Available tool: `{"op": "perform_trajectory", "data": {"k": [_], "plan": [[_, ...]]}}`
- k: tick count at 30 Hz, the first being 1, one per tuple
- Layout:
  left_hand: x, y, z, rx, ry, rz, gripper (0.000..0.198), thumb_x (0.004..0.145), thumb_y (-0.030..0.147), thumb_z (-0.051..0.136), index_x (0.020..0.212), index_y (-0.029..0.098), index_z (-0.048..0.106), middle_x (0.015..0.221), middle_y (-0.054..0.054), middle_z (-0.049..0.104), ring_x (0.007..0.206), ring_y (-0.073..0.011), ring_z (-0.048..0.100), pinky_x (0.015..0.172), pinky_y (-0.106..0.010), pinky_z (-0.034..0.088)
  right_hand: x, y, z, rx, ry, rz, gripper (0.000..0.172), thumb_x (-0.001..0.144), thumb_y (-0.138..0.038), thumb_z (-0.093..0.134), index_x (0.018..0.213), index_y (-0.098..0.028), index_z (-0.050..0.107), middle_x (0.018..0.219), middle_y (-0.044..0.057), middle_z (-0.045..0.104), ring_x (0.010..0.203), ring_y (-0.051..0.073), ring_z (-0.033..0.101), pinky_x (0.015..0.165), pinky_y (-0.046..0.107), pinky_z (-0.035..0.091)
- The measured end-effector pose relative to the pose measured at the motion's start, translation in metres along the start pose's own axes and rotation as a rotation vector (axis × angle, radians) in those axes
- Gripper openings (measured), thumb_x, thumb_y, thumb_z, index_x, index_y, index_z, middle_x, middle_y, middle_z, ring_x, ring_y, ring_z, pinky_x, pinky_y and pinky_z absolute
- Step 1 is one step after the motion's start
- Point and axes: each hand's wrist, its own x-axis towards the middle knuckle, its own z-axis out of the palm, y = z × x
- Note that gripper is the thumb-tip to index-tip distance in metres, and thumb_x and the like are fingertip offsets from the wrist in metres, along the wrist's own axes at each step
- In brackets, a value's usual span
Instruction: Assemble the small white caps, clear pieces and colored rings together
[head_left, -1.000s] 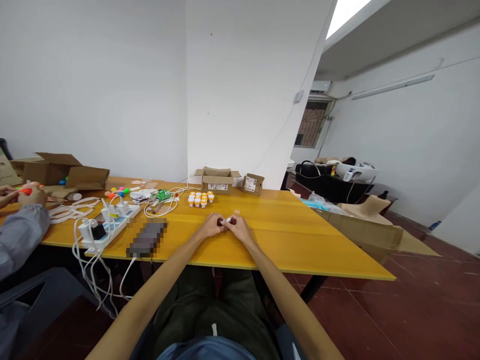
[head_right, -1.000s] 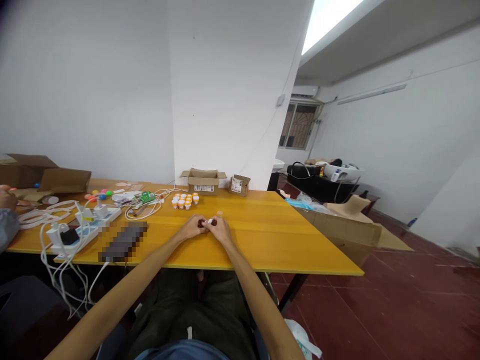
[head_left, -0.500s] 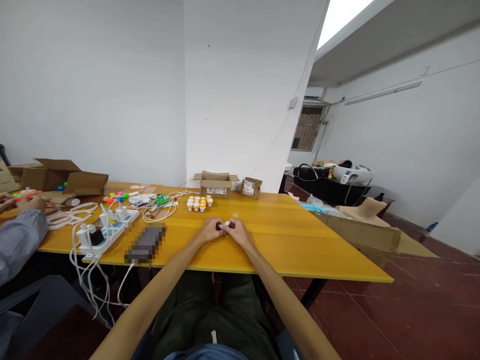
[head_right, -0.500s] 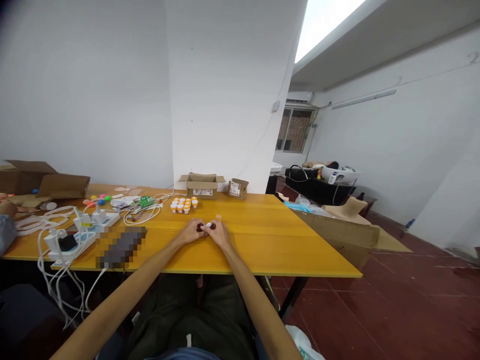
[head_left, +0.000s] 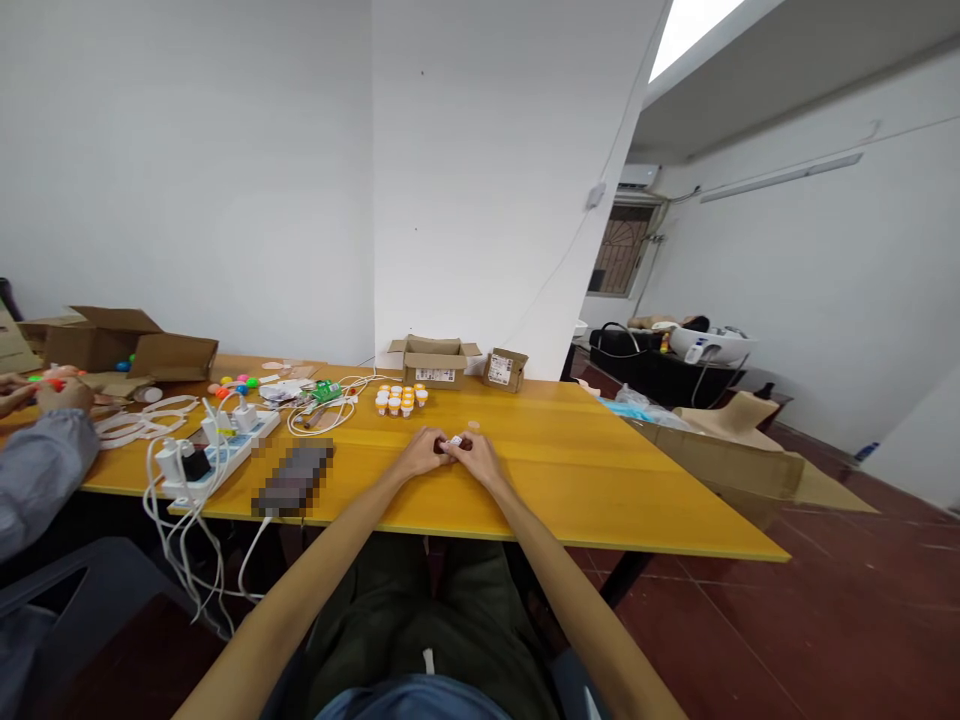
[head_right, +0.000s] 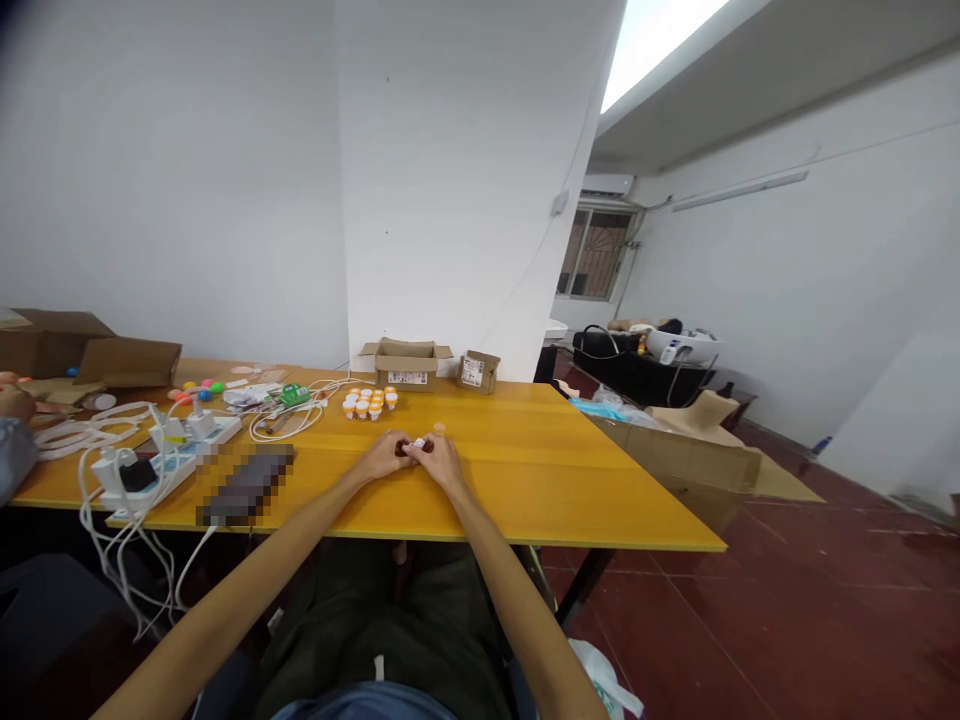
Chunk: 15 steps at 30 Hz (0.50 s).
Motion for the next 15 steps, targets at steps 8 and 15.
{"op": "perform_trajectory", "data": {"k": [8,15], "plan": [[-0.0010,0.0022,-0.0023,-0.009,-0.010,-0.003,0.016,0.070,0.031,0.075,0.076,0.019,0.068,0.078,-0.002,0.067,0.083,-0.0214,0.060,0.078,-0.032,0.048,-0.0016,-0.0003,0.0004,-0.008,0.001,-0.001,0.027,0.075,-0.044,0.067,0.062,-0.023,0.059,0.062,-0.001,0.066,0.063,0.018,0.062,0.057,0.026,0.040],[0.0003,-0.0046,0.0016,-0.015,-0.004,-0.005,0.017,0.070,0.031,0.075,0.079,0.019,0.069,0.078,-0.001,0.067,0.084,-0.0212,0.060,0.078,-0.031,0.048,-0.0009,0.0019,0.0011,-0.018,0.008,0.000,0.027,0.075,-0.046,0.069,0.063,-0.023,0.062,0.063,0.000,0.068,0.064,0.019,0.064,0.058,0.027,0.042]]}}
